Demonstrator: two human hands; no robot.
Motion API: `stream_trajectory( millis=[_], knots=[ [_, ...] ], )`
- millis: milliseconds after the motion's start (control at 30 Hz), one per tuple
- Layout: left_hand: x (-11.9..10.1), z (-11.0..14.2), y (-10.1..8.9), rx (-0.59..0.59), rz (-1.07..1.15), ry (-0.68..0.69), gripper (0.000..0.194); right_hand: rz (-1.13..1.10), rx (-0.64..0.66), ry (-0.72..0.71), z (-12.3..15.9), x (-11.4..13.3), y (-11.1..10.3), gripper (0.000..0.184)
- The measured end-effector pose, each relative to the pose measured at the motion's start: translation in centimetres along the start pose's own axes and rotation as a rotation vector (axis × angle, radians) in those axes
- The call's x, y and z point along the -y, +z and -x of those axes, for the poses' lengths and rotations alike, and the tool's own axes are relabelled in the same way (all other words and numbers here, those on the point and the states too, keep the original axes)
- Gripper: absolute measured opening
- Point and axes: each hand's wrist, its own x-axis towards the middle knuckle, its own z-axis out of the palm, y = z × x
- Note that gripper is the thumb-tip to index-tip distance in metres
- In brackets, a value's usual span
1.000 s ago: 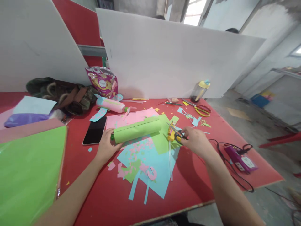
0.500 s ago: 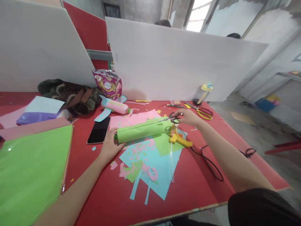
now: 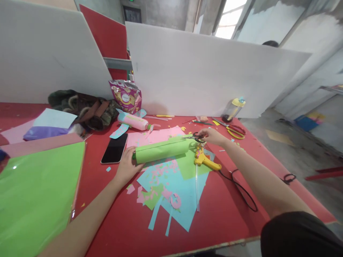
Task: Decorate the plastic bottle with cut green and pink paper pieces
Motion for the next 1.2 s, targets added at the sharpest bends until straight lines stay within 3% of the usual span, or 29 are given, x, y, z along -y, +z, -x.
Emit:
stream_trajectory(
  millis=[900,1200],
  knots=[
    [-0.2,-0.1,-0.1,0.014,0.011,-0.026,0.039,-0.032,-0.021,0.016,-0.2,-1.4,2.1,0.016],
    [-0.2,0.0,0.0,0.014,0.005,-0.016,0.039,0.065,-0.047,0.005,0.1,-0.2,1.9,0.016]
  ],
)
